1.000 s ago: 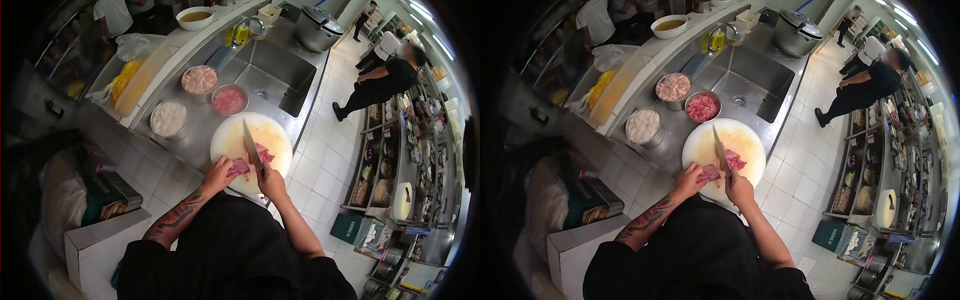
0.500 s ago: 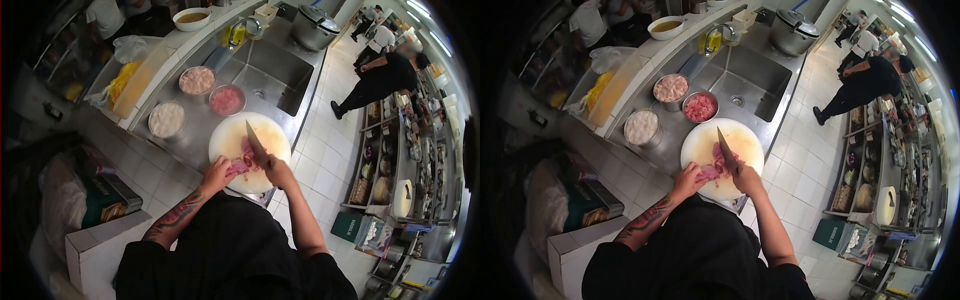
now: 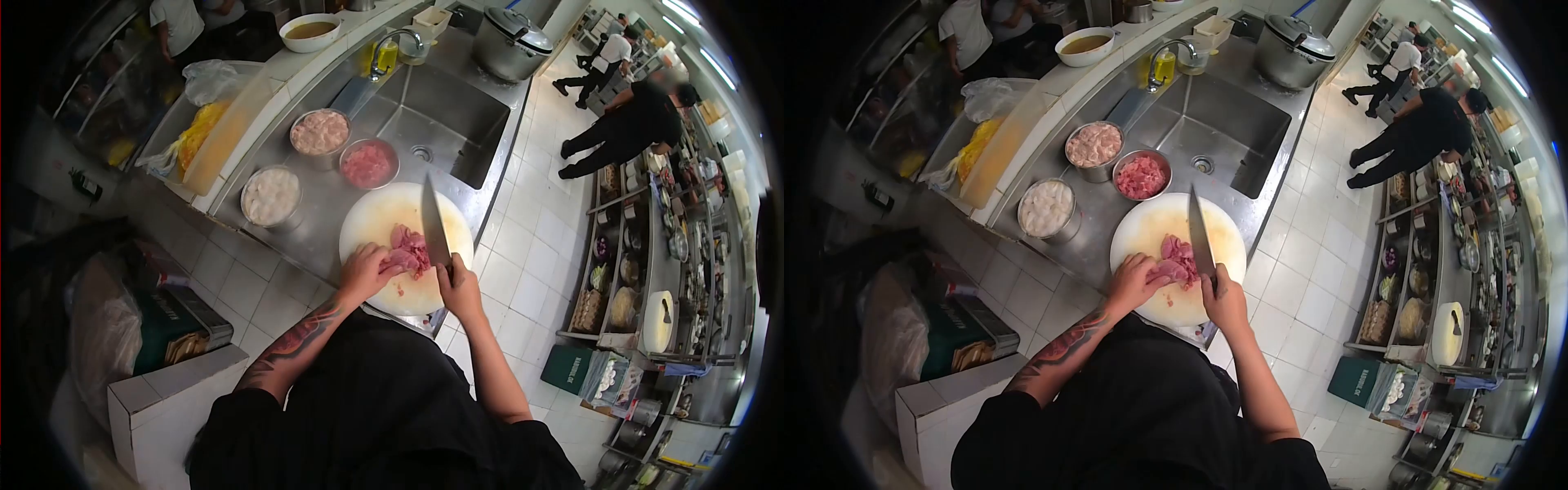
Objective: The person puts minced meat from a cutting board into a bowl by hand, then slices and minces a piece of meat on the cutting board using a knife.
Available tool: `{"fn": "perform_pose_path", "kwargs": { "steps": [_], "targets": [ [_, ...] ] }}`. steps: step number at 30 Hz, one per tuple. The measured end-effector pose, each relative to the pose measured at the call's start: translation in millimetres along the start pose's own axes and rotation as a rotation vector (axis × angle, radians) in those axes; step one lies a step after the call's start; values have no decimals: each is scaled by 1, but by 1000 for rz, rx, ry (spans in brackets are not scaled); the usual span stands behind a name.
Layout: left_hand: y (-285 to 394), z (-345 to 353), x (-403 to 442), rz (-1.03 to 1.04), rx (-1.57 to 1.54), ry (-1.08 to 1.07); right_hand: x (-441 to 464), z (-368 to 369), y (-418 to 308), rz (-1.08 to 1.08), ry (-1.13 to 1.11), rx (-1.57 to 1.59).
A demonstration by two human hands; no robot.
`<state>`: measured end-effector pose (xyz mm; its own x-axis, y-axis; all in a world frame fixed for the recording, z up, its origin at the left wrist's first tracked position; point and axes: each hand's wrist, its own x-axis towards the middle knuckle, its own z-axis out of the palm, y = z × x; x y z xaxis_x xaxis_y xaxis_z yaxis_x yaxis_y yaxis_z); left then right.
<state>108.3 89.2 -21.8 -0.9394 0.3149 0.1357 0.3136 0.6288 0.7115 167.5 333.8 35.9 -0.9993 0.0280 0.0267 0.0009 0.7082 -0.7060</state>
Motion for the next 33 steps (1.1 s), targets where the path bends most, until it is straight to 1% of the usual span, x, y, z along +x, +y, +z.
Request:
{"fn": "perform_pose_path", "kwargs": {
  "steps": [1,2,3,5,6,8,9,10,11,13,14,15,16,17,19,20,21,22,23,24,25,26,27,28,29,31,32,33],
  "targets": [
    [7,-4,6,96,138,-36,-9,13,8,95,42,-22],
    [8,0,13,98,138,-35,-17,26,18,191,88,-45],
    [8,6,22,83,137,-4,-24,36,32,193,9,-159],
    [15,20,38,79,136,25,-26,35,44,220,35,-11],
    [19,26,45,70,141,43,-26,34,42,222,42,-9],
    [28,39,57,68,142,51,-31,31,38,249,148,106],
    [32,45,65,43,120,-5,-34,32,37,253,154,104],
    [33,49,68,14,98,-60,-38,34,36,267,206,105],
    [34,52,68,17,96,-63,-42,36,35,281,257,107],
    [34,60,63,127,102,-67,-45,43,51,284,239,52],
    [33,63,61,134,102,-73,-44,44,60,246,248,47],
    [28,65,56,211,50,-19,-44,44,63,210,254,44],
    [24,64,51,284,-4,36,-40,34,57,211,203,56],
    [19,63,50,285,-2,32,-34,27,50,214,204,58],
    [12,57,51,309,-124,-118,-20,4,27,167,134,33],
    [7,53,47,308,-124,-112,-12,-8,10,159,89,15],
    [4,46,39,327,-250,-84,-9,-15,-7,153,88,12],
    [4,39,33,348,-374,-59,-6,-19,-23,101,126,31],
    [3,32,26,350,-372,-62,-4,-16,-32,54,164,52],
    [5,23,17,273,-307,-7,-2,-5,-28,29,170,50],
    [6,19,8,191,-244,46,0,12,-8,39,168,54],
    [6,23,6,202,-162,145,6,32,18,62,28,-89],
    [4,27,5,196,-162,154,15,32,15,77,-114,-235],
    [2,28,6,228,-97,88,23,27,13,82,-130,-260],
    [-2,29,7,252,-30,25,29,18,12,21,-106,-265],
    [0,28,7,265,-55,50,35,-4,-13,73,-154,-266],
    [-3,31,7,277,-49,63,35,-1,-15,66,-162,-270],
    [-2,31,7,289,-41,74,33,6,-19,88,-85,-200]
  ]
}}
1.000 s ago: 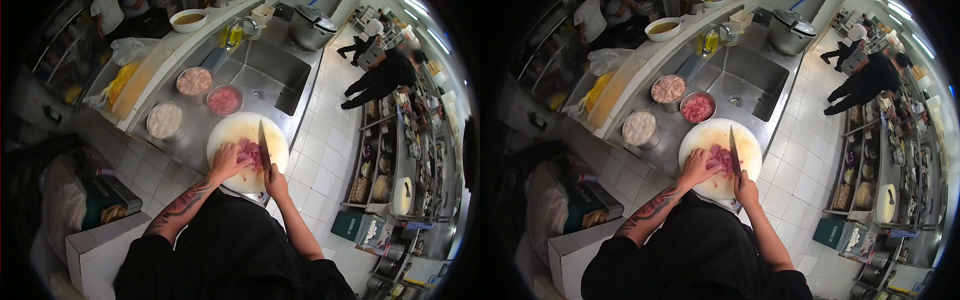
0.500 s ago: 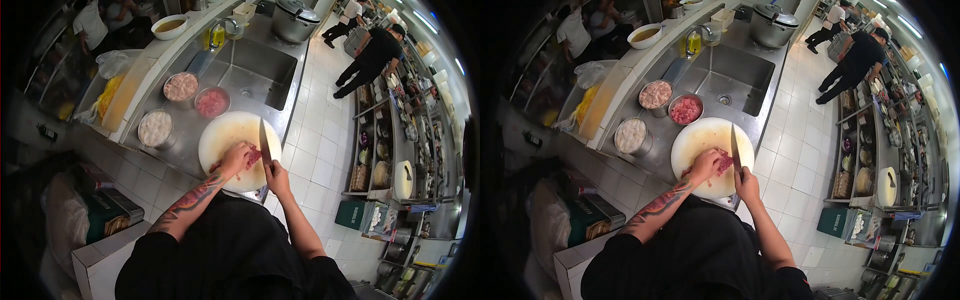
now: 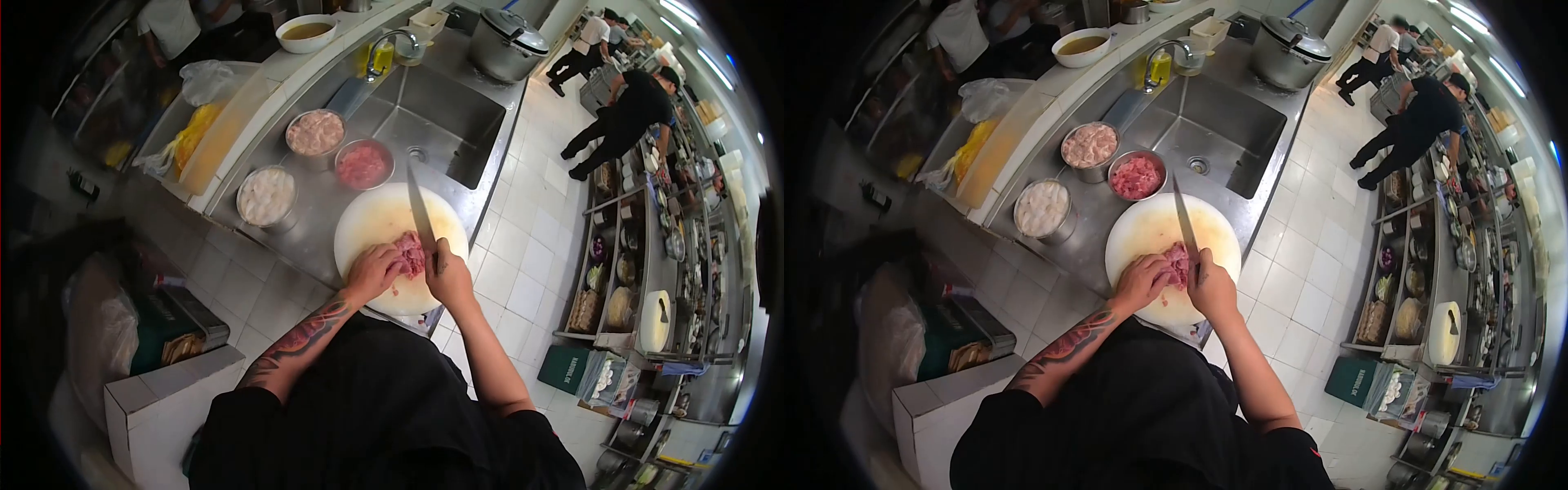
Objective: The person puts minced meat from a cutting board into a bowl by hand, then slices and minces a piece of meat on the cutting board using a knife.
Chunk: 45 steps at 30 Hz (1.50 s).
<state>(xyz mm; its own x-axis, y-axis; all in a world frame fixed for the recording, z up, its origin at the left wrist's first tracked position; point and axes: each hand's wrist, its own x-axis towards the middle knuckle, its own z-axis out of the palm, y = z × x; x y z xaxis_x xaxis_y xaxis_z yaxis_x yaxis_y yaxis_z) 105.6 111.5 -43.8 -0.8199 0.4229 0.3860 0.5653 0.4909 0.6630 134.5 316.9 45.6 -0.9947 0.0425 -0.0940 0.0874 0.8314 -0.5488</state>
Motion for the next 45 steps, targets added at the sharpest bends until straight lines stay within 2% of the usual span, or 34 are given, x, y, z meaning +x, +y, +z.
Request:
{"fn": "perform_pose_path", "kwargs": {
  "steps": [2,5,6,8,10,11,15,18,19,22,23,26,27,30,31,33,35,38,40,41,44,45],
  "targets": [
    [5,0,-4,-43,8,-2,-6,18,8,34,72,79],
    [3,0,2,-54,20,-19,5,28,32,-94,33,-86],
    [1,2,-3,-40,17,-50,6,15,22,-24,-42,-50],
    [-6,8,-5,-23,46,-47,-8,6,1,-1,50,88],
    [-5,9,-4,-2,75,-41,-13,42,20,-33,101,-3],
    [-1,7,-3,-20,60,-57,-9,52,37,-43,23,-13],
    [4,-4,1,1,21,-58,-4,1,3,-22,-8,20],
    [5,-3,3,-37,0,-80,-17,40,12,8,93,-36],
    [6,-2,3,-35,1,-76,-12,45,20,8,13,-48],
    [1,-4,-5,-72,-45,-72,-3,17,15,9,-53,-36],
    [-1,-4,-6,-76,-82,-47,-9,13,3,-1,15,45],
    [-7,7,-5,-84,-145,-15,-14,51,18,35,-21,-80],
    [-10,8,-5,-96,-157,-8,-8,61,34,1,36,-45],
    [-3,-3,-8,-61,-56,26,-5,14,5,11,-31,-5],
    [-4,-4,-12,-62,-57,22,-10,16,-2,30,22,92],
    [-4,-4,-20,-72,20,30,-14,52,29,32,5,50],
    [-2,-5,-22,-87,18,24,-4,51,41,8,-58,18],
    [-4,-5,-27,-77,37,43,-5,15,8,10,-24,76],
    [-5,-2,-25,-38,51,79,-17,33,2,29,70,65],
    [-5,-1,-24,-31,84,84,-16,50,18,31,-10,-52],
    [-1,-6,-23,-38,122,91,-3,39,31,-60,-53,-22],
    [1,-8,-24,-47,113,85,-7,23,12,4,-75,-20]
  ]
}}
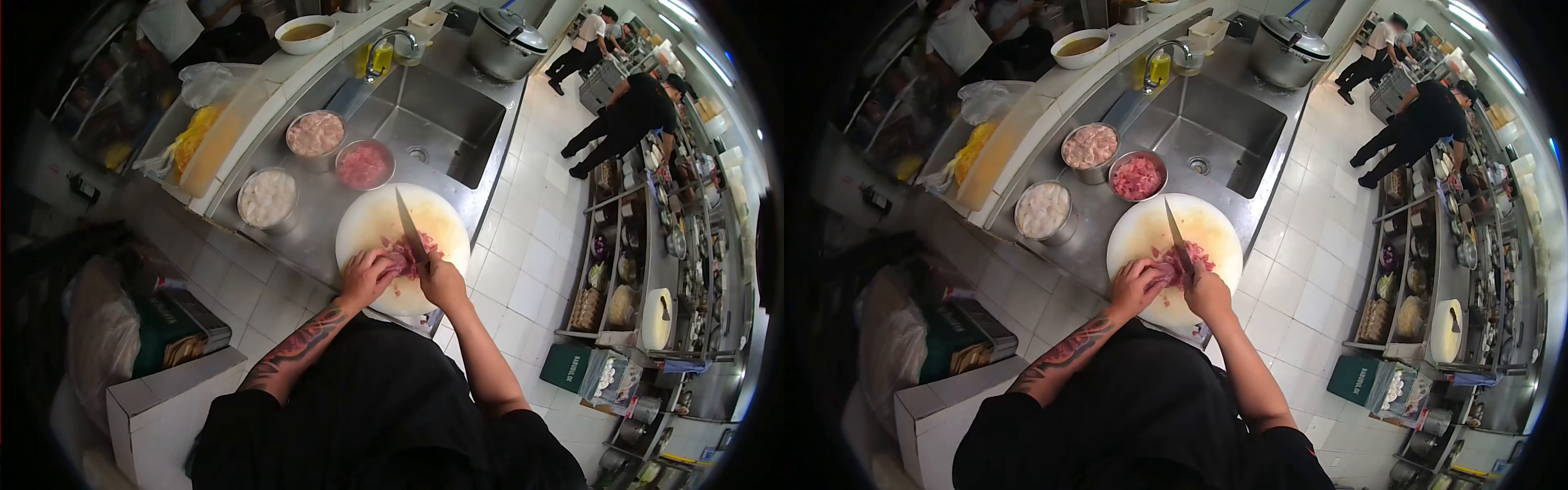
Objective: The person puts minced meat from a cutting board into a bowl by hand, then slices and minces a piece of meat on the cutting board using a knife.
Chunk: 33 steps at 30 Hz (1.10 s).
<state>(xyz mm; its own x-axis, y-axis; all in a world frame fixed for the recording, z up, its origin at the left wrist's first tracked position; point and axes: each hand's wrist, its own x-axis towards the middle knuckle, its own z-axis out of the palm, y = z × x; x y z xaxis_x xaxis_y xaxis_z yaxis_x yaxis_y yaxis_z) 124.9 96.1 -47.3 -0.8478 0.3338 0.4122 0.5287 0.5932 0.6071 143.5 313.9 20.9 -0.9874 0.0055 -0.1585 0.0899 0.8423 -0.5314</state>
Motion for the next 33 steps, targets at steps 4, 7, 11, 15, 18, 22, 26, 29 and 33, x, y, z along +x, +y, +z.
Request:
{"fn": "perform_pose_path", "kwargs": {
  "steps": [4,7,11,15,18,22,26,29,33],
  "targets": [
    [1,4,2,29,-11,5,-11,25,5,26,20,-21],
    [-2,5,6,-90,-123,86,0,-5,14,-33,-23,23],
    [-31,32,17,-282,-277,121,-18,18,4,142,85,18],
    [-19,32,39,-414,-526,-191,-7,2,26,15,16,109],
    [-2,16,47,-175,-411,-376,-12,-10,-8,74,129,65],
    [1,8,26,-7,-256,-229,-1,1,27,92,53,-50],
    [8,-1,13,90,-120,-230,-9,-11,-2,99,84,-6],
    [9,-2,9,88,-108,-208,-11,1,14,134,69,-62],
    [6,-16,5,43,-136,-171,-9,-12,11,83,-14,-42]
  ]
}}
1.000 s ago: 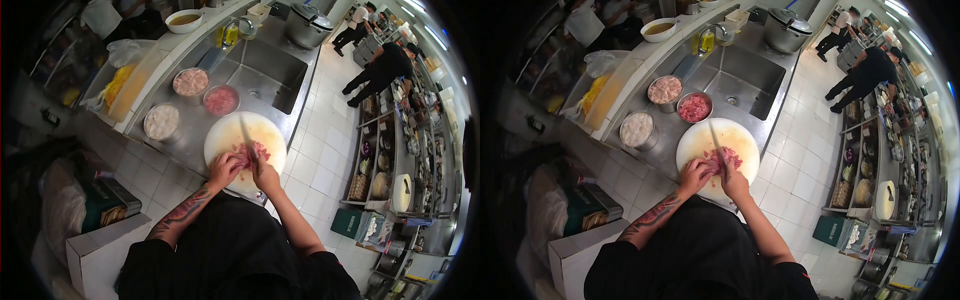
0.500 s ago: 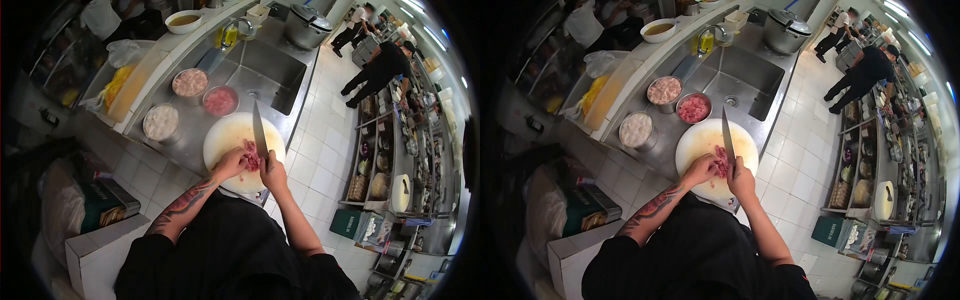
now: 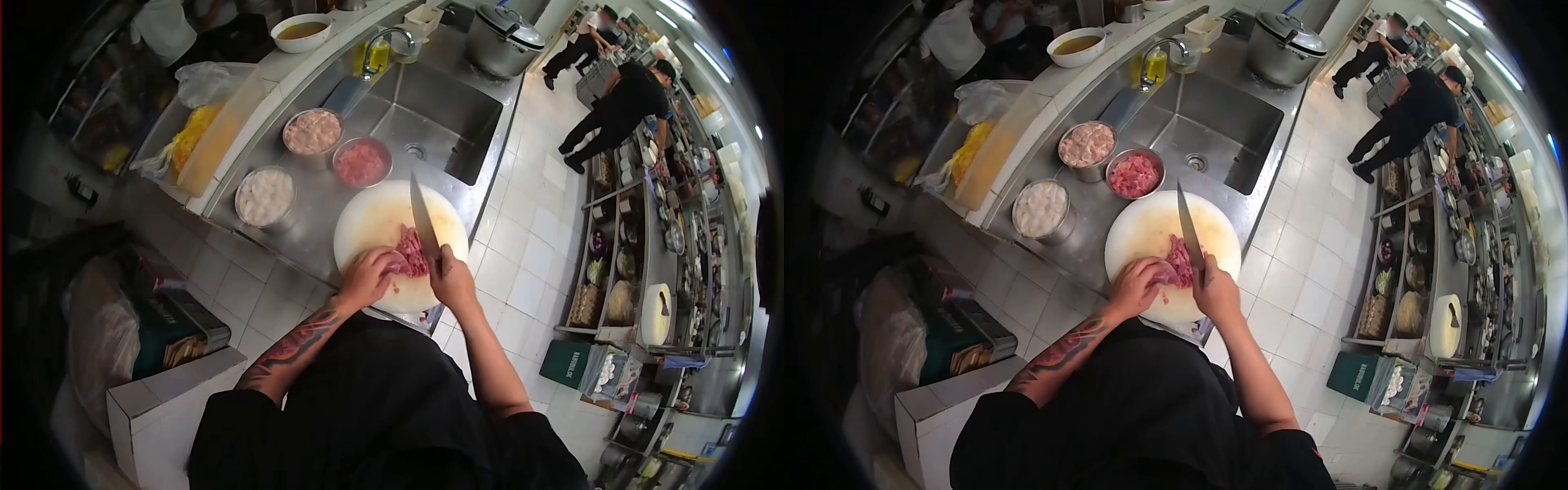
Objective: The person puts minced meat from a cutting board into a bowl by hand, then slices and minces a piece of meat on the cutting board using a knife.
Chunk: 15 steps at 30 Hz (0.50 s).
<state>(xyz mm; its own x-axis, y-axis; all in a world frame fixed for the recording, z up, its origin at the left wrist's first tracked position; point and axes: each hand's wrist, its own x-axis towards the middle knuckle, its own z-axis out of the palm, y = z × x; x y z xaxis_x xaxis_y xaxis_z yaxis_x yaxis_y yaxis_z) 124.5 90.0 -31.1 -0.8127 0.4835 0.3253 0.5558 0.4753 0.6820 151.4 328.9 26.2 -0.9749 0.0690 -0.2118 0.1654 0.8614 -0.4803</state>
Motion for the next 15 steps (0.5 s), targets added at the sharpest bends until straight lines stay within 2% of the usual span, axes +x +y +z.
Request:
{"fn": "perform_pose_path", "kwargs": {
  "steps": [2,3,6,7,10,11,14,15],
  "targets": [
    [-5,1,-6,2,-1,28,-6,14,-7,17,164,56],
    [-8,2,-8,-4,13,28,-1,18,-5,9,55,-18],
    [-19,1,-15,27,35,28,6,2,3,-13,7,10],
    [-19,2,-16,15,44,29,-2,-9,-13,10,40,64],
    [-12,3,-14,1,61,40,-6,19,-6,76,69,10],
    [-10,2,-13,-5,80,49,5,36,20,-14,47,5],
    [-12,2,-14,10,68,64,5,-4,2,6,-11,32],
    [-14,3,-16,12,67,61,-5,-10,-10,-19,58,102]
  ]
}}
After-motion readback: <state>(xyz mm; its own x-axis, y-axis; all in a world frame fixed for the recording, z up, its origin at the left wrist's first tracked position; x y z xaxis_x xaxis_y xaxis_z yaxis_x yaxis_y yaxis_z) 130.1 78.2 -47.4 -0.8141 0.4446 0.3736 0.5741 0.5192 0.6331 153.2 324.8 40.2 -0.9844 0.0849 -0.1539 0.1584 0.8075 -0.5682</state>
